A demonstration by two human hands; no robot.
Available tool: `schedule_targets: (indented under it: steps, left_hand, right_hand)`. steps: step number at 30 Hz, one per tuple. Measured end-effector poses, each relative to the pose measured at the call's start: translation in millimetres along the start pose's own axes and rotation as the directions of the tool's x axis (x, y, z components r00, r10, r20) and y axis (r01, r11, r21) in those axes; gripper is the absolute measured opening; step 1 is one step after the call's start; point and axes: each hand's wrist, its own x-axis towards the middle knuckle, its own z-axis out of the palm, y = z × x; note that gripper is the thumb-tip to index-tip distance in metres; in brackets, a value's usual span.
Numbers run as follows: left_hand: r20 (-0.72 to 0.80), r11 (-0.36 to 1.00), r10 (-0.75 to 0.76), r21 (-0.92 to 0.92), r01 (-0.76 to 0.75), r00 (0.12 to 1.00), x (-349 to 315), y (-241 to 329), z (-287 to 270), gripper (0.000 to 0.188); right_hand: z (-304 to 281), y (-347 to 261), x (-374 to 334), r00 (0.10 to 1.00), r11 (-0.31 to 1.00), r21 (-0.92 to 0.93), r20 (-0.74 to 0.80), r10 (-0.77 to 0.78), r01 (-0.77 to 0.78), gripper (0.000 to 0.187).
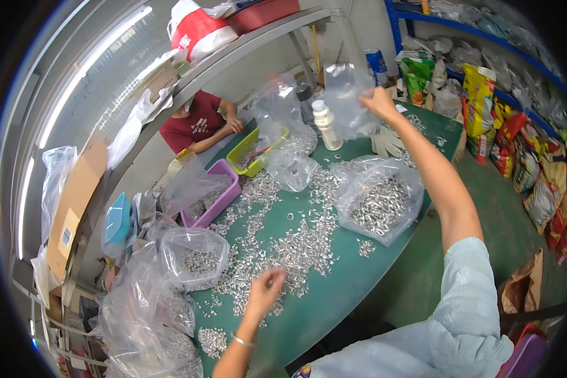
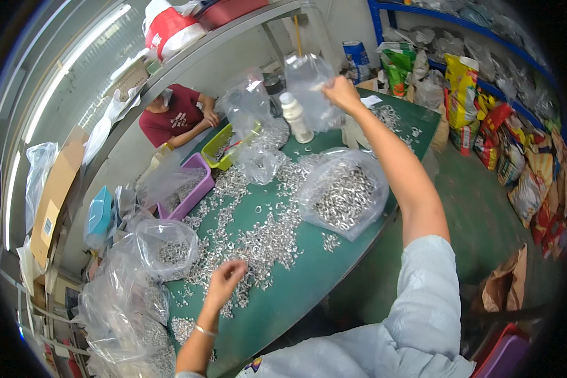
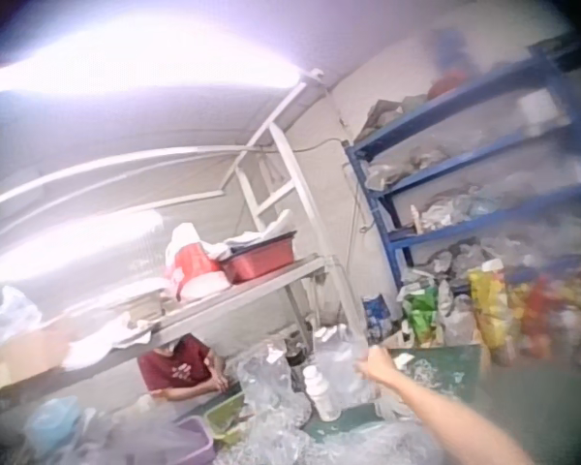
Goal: The person fills plastic bags with small silver rings and then sorts through additional rings on a work surface by hand.
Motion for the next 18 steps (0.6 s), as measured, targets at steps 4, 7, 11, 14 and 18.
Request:
schedule_targets:
  steps: [4,7,11,14,18]
  left_hand:
    - [-0.248,0.993,-0.101,0.04,0.115,0.963,-68.6,-52.1,5.0,0.018]
    - [-0.404,0.994,-0.071,0.043,0.096,0.912,-99.7,-62.5,14.0,0.013]
    - [-0.488,0.972,0.097,0.233,0.022,0.867,-86.6,-69.0,23.9,0.016]
    - [-0.433,0.921,0.063,0.372,0.115,0.899,-94.7,-70.7,25.0,0.044]
    - [-0.374,0.747,-0.043,0.604,0.279,0.926,-88.8,-78.9,39.0,0.066]
  right_hand:
    - [63.9,55.2,22.9,0.979,0.97,-0.141,0.016,0.203,-0.198,0.022]
    - [78.2,108.5,59.2,0.994,0.85,-0.515,0.086,-0.074,0.108,0.021]
    - [22.8,136.0,101.6,0.991,0.757,-0.65,0.046,0.126,-0.067,0.073]
    - [49.2,61.7,64.5,1.0,0.693,-0.721,-0.02,-0.008,-0.008,0.102]
    - [96.8,-101.2,-126.3,0.682,0.568,-0.377,0.386,-0.621,0.731,0.067]
